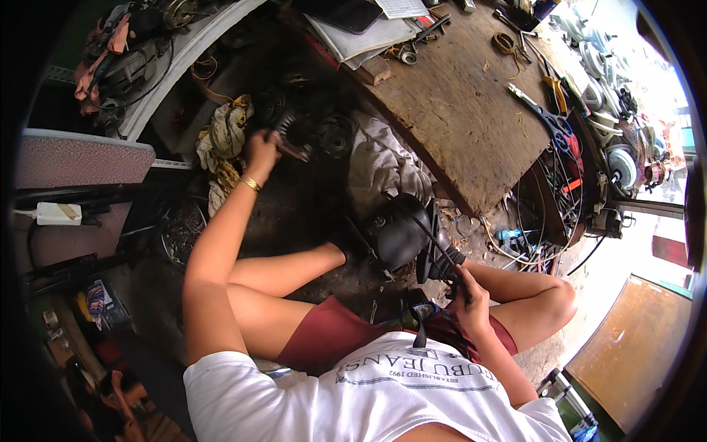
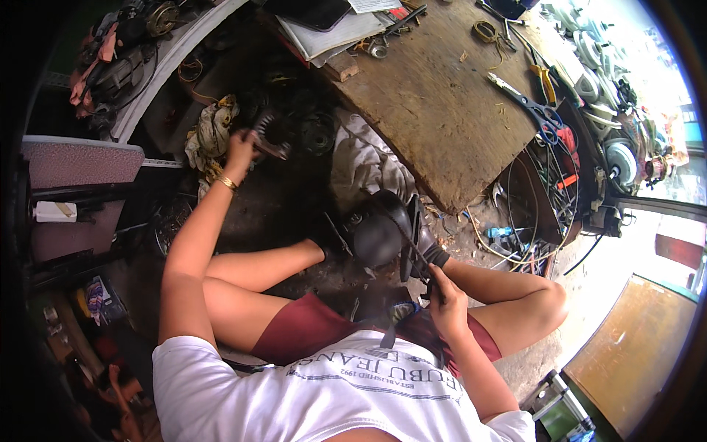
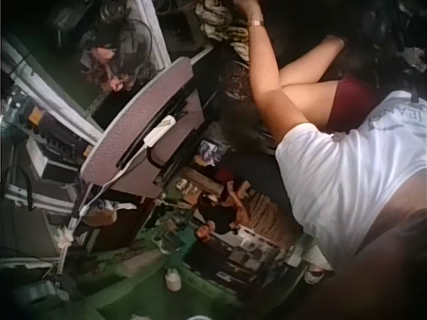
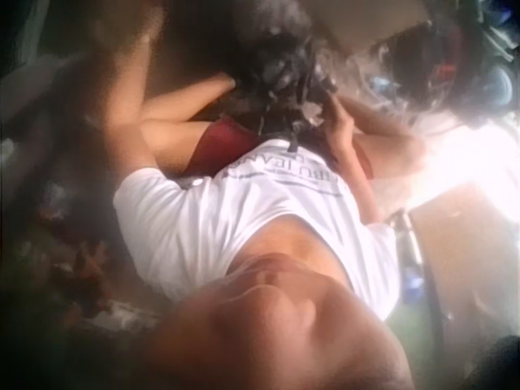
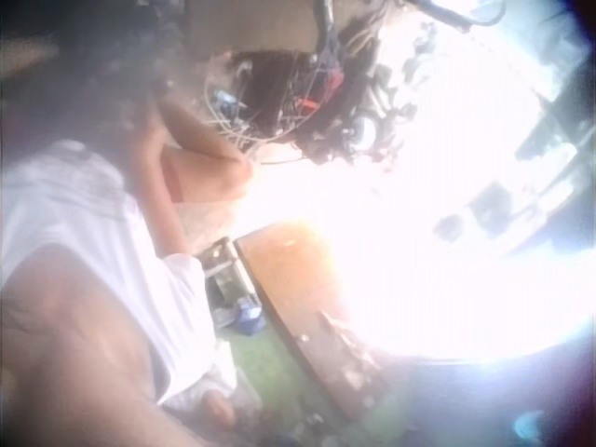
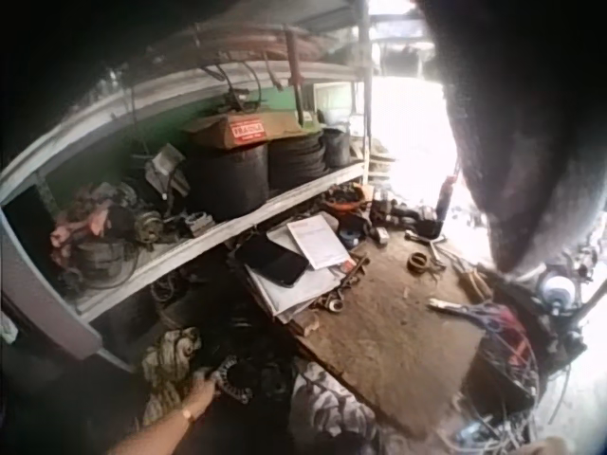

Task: The person manipulates a black compressor by hand, pulling on wires and moving components while sitting in a workshop.

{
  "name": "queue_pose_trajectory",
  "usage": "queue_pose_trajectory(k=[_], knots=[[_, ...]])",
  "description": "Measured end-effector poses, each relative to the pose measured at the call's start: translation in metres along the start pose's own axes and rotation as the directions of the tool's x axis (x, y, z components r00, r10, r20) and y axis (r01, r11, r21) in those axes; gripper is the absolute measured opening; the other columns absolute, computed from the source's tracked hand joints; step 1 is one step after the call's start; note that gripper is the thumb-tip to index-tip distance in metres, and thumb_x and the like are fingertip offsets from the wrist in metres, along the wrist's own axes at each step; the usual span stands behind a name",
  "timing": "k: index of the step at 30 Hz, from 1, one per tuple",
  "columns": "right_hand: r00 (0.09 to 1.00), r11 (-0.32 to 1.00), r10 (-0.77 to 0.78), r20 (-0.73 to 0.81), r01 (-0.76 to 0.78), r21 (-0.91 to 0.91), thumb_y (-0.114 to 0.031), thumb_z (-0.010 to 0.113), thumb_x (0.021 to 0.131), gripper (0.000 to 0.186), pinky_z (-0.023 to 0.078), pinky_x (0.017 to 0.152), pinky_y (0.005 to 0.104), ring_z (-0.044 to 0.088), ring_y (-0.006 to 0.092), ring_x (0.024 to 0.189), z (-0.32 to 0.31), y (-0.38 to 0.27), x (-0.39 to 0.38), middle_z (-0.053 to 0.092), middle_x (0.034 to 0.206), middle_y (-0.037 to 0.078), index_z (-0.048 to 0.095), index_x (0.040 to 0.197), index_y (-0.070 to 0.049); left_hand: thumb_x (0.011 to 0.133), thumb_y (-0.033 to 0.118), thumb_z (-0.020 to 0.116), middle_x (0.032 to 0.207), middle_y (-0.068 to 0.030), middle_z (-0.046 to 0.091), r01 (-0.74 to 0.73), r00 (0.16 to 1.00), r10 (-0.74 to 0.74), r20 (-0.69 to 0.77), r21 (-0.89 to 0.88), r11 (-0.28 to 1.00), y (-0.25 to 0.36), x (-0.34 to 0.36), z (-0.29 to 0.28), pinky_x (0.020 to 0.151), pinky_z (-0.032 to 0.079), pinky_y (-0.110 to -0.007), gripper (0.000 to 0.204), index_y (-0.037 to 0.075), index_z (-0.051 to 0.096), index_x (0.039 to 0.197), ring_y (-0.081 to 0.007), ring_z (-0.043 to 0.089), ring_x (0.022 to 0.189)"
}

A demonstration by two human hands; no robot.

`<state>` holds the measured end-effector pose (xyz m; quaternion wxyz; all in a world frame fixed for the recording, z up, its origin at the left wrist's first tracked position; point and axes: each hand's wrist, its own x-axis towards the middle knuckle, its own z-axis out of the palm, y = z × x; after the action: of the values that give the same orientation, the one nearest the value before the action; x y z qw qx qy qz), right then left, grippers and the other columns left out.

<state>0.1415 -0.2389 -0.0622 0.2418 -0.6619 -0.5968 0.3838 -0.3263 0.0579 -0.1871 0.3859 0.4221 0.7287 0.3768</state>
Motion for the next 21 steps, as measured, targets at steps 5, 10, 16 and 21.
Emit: queue_pose_trajectory(k=[5, 10, 16, 21], knots=[[0.999, 0.999, -0.039, 0.014, 0.038, 0.022, 0.012, 0.054, 0.083, 0.054, 0.053, 0.083, 0.0383, 0.068, 0.0371, 0.097, -0.003, 0.002, 0.000, 0.067, 0.109, 0.023, 0.055, 0.134, -0.007, 0.094, 0.022, 0.063, 0.091, -0.0145, 0.069, 0.127, 0.949, -0.145, 0.281, 0.082, 0.989, -0.051, -0.057, 0.076, 0.059, 0.055, -0.033, 0.036, -0.005, 0.063, 0.116, -0.0189, 0.066, 0.074], [1.000, 1.000, -0.017, 0.022, 0.017, 0.014, 0.011, 0.054, 0.084, 0.053, 0.053, 0.085, 0.0393, 0.068, 0.0378, 0.100, -0.005, -0.004, 0.001, 0.067, 0.111, 0.023, 0.055, 0.133, -0.008, 0.089, 0.021, 0.066, 0.110, -0.0202, 0.069, -0.173, 0.869, 0.066, 0.490, 0.178, 0.969, -0.091, -0.087, 0.136, 0.089, 0.050, -0.040, 0.032, 0.001, 0.067, 0.114, -0.0344, 0.066, 0.104], [0.999, 0.999, -0.039, 0.002, 0.039, -0.003, 0.011, 0.054, 0.084, 0.053, 0.053, 0.083, 0.0390, 0.068, 0.0379, 0.098, -0.007, -0.002, 0.003, 0.068, 0.109, 0.023, 0.056, 0.133, -0.008, 0.089, 0.020, 0.062, 0.121, -0.0176, 0.065, -0.340, 0.757, -0.203, 0.621, 0.640, 0.689, -0.070, -0.110, 0.149, 0.108, 0.034, -0.055, 0.036, 0.014, 0.064, 0.124, -0.0328, 0.053, 0.126], [0.997, 1.000, -0.022, 0.079, 0.023, -0.005, 0.009, 0.055, 0.083, 0.054, 0.053, 0.078, 0.0396, 0.069, 0.0367, 0.088, -0.007, -0.012, 0.004, 0.068, 0.101, 0.023, 0.054, 0.134, -0.007, 0.089, 0.027, 0.057, 0.145, -0.0148, 0.045, -0.565, 0.697, -0.247, 0.673, 0.728, 0.389, -0.078, -0.108, 0.129, 0.112, 0.022, -0.064, 0.035, 0.023, 0.064, 0.124, -0.0405, 0.033, 0.139]])
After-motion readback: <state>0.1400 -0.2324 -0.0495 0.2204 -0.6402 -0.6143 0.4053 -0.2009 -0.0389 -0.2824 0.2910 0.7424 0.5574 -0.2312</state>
